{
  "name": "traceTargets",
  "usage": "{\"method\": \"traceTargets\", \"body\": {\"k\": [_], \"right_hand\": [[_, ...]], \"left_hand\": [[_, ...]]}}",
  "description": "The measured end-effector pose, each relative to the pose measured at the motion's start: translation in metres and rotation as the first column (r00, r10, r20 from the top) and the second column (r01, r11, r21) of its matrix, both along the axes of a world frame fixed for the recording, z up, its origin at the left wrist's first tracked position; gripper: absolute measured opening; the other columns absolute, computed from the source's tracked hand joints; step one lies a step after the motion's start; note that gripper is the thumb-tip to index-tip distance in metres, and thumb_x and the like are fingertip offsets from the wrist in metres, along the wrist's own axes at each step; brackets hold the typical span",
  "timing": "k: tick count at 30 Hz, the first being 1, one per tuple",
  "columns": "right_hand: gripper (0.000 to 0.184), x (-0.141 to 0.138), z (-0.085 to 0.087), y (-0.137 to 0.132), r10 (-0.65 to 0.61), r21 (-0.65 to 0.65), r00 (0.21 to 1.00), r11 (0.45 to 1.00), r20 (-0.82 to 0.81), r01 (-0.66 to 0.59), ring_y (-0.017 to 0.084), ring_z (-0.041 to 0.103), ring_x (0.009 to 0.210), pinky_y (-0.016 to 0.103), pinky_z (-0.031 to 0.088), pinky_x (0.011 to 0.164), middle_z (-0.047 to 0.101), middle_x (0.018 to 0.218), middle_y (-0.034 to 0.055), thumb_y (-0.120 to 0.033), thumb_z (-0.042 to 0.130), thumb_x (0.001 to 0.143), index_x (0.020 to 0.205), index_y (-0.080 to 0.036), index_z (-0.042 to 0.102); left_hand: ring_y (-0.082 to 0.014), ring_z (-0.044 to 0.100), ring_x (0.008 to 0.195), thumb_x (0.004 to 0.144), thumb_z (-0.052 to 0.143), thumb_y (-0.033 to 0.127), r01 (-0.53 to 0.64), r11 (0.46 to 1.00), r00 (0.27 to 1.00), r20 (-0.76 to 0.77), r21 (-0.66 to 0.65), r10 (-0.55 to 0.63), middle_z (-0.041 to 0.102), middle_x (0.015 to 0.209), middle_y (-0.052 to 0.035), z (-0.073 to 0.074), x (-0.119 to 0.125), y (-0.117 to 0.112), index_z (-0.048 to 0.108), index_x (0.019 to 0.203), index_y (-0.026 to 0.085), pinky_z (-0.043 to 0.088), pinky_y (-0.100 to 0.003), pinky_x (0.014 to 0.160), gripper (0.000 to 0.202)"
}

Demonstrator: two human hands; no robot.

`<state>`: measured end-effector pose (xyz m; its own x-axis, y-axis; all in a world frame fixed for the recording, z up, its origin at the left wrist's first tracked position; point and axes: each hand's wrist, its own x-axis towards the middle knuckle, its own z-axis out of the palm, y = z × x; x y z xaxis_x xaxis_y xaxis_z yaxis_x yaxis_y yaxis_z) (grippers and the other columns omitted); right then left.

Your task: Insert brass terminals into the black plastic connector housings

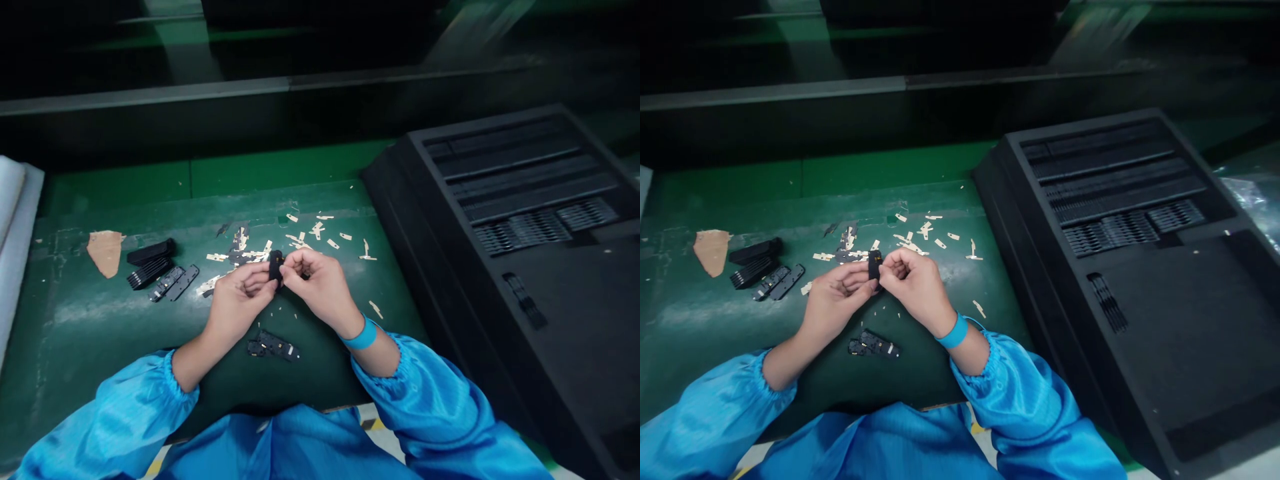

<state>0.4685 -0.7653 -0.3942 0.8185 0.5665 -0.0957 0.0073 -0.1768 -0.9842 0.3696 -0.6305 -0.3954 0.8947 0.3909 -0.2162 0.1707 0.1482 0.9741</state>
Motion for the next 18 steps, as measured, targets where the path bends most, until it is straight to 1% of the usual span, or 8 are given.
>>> {"method": "traceTargets", "body": {"k": [3, 7, 9, 14, 18], "right_hand": [[0.009, 0.0001, 0.0001, -0.0001, -0.002, 0.010, 1.000, 1.000, -0.005, 0.002, 0.011, 0.052, 0.056, 0.025, 0.047, 0.055, 0.059, 0.063, -0.0038, -0.026, 0.065, 0.079, 0.073, -0.021, 0.061], [0.009, 0.0000, -0.0005, -0.0006, -0.009, 0.008, 1.000, 1.000, -0.007, 0.009, 0.010, 0.052, 0.056, 0.024, 0.046, 0.055, 0.059, 0.063, -0.0038, -0.026, 0.065, 0.079, 0.074, -0.020, 0.061], [0.009, -0.0003, -0.0013, -0.0005, -0.012, 0.005, 1.000, 1.000, -0.005, 0.012, 0.010, 0.053, 0.056, 0.024, 0.046, 0.054, 0.059, 0.063, -0.0039, -0.026, 0.065, 0.079, 0.073, -0.020, 0.061], [0.007, -0.0025, -0.0002, 0.0005, -0.027, -0.019, 0.999, 0.999, 0.021, 0.027, 0.010, 0.054, 0.055, 0.023, 0.045, 0.053, 0.060, 0.062, -0.0041, -0.024, 0.064, 0.078, 0.073, -0.021, 0.061], [0.008, -0.0055, 0.0072, -0.0007, -0.004, -0.063, 0.997, 0.998, 0.083, 0.009, 0.011, 0.056, 0.055, 0.023, 0.046, 0.053, 0.062, 0.062, -0.0039, -0.025, 0.065, 0.080, 0.074, -0.021, 0.062]], "left_hand": [[-0.0139, 0.078, 0.081, 0.078, 0.078, 0.019, 0.003, 1.000, 1.000, 0.002, -0.028, -0.003, 0.082, 0.089, -0.0038, 0.0004, -0.0001, -0.0002, 0.075, 0.105, 0.016, 0.063, -0.020, 0.078, 0.027], [-0.0162, 0.079, 0.083, 0.079, 0.079, 0.020, 0.012, 0.999, 1.000, -0.005, -0.043, -0.012, 0.082, 0.090, -0.0046, 0.0004, -0.0003, -0.0006, 0.074, 0.106, 0.016, 0.064, -0.023, 0.079, 0.028], [-0.0160, 0.079, 0.083, 0.079, 0.079, 0.020, 0.013, 0.999, 1.000, -0.002, -0.044, -0.013, 0.082, 0.089, -0.0045, 0.0001, -0.0007, -0.0009, 0.074, 0.106, 0.016, 0.064, -0.023, 0.080, 0.028], [-0.0135, 0.078, 0.079, 0.080, 0.079, 0.019, -0.015, 1.000, 1.000, 0.018, 0.015, 0.015, 0.082, 0.088, -0.0037, -0.0015, -0.0014, -0.0021, 0.074, 0.104, 0.017, 0.062, -0.020, 0.076, 0.024], [-0.0117, 0.075, 0.069, 0.083, 0.076, 0.021, -0.059, 0.996, 0.998, 0.028, 0.070, 0.057, 0.079, 0.078, -0.0012, -0.0028, -0.0014, -0.0033, 0.073, 0.097, 0.017, 0.060, -0.018, 0.069, 0.015]]}}
